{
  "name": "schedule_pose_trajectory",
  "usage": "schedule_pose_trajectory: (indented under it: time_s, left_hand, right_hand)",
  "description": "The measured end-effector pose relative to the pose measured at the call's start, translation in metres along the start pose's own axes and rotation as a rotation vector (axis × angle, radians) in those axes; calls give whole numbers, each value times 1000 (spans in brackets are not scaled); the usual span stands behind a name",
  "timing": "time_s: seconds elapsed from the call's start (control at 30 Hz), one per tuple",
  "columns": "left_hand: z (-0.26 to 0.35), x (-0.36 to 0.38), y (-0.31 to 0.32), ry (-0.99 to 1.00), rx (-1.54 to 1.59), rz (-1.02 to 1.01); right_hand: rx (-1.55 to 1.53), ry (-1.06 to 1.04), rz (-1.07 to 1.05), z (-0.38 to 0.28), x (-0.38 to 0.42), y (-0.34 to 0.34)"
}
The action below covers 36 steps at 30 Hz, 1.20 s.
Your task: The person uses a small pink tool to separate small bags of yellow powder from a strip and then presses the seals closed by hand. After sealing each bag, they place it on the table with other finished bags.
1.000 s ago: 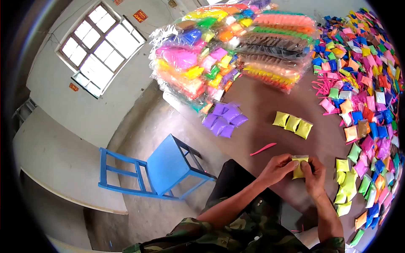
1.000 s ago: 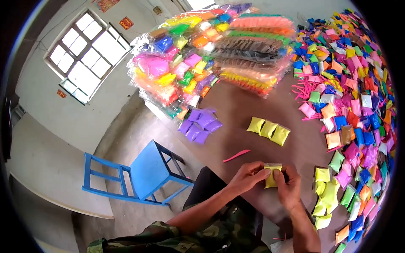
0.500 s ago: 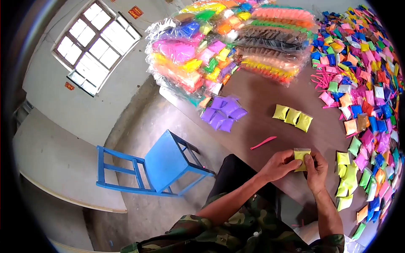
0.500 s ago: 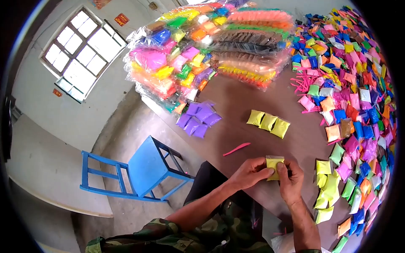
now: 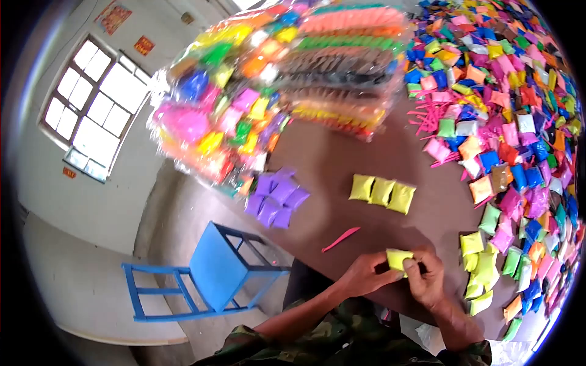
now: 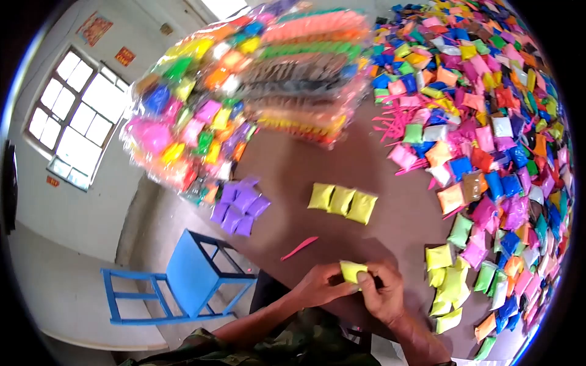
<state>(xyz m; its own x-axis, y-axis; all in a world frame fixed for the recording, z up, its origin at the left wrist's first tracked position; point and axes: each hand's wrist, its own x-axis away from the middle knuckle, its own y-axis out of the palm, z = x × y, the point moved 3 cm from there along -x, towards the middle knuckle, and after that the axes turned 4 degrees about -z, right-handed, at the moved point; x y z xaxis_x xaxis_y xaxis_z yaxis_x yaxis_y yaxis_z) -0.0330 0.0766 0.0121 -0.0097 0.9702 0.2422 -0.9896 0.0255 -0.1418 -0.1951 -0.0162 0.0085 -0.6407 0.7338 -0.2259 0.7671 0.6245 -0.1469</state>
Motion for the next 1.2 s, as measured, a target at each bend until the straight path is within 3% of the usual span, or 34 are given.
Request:
schedule_pose_trajectory:
  time_s: [0.07, 0.23, 0.3, 0.43, 0.5, 0.63, 0.7, 0.8, 1.2]
  left_hand:
    - [0, -2, -3, -63, 70, -45]
    - [-2, -3, -3, -33, 101, 13]
    - [-1, 1, 2, -25, 117, 33]
    - [3, 2, 10, 23, 84, 60]
    - [-3, 2, 9, 14, 104, 87]
    - [-4, -3, 7, 10, 152, 83]
    - [-7, -6, 7, 102, 194, 100]
    - [-14, -6, 0, 14, 121, 8]
    - [-14, -4, 3, 13, 361, 34]
  right_hand:
    - [-32, 66, -45, 1, -1, -1]
    - [58, -14, -105, -18, -10, -3]
    - [-33, 126, -123, -17, -6, -2]
    - [-62, 76, -62, 1, -2, -2]
    - [-290, 241, -62, 7, 0, 1]
    - [-232, 152, -105, 13, -3, 1]
    - [-247, 184, -91, 8, -2, 1]
    - [-231, 208, -89, 4, -1, 1]
    - [-160, 152, -56, 1, -2, 2]
